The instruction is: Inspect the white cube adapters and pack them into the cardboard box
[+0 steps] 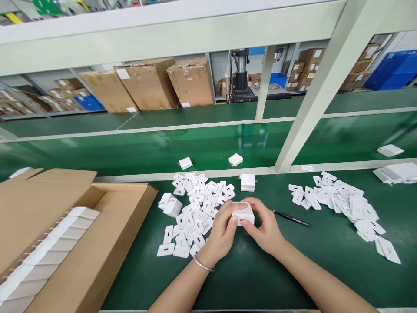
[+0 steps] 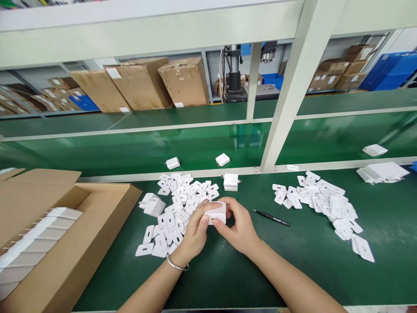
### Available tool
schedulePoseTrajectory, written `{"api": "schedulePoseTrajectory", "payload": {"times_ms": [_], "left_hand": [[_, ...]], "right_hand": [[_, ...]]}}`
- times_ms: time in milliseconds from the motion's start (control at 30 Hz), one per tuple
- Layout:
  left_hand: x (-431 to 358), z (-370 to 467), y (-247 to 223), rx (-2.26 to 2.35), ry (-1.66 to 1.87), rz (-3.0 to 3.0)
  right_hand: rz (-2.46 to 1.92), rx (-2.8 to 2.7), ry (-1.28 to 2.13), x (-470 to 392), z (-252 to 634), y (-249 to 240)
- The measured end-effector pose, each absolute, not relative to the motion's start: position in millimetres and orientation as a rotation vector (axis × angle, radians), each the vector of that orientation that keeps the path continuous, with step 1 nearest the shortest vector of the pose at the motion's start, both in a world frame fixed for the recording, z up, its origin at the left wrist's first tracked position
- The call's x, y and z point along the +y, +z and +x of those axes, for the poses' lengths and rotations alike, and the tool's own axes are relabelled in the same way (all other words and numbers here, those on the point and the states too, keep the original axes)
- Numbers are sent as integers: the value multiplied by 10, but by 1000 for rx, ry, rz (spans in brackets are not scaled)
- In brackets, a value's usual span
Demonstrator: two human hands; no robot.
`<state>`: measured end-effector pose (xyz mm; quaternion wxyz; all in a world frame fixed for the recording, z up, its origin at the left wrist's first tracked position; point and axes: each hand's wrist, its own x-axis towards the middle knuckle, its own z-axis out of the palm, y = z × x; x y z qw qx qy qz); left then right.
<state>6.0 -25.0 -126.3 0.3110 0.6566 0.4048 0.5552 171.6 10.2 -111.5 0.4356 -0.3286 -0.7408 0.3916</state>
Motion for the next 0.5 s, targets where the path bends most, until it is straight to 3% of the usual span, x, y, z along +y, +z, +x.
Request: {"api": "schedulePoseTrajectory", "payload": {"times_ms": [500], "left_hand": [[-244,14,-1285,1150,1420,1749]], "right_hand": [[-777,-1835,913,125,1683,-1227]]}}
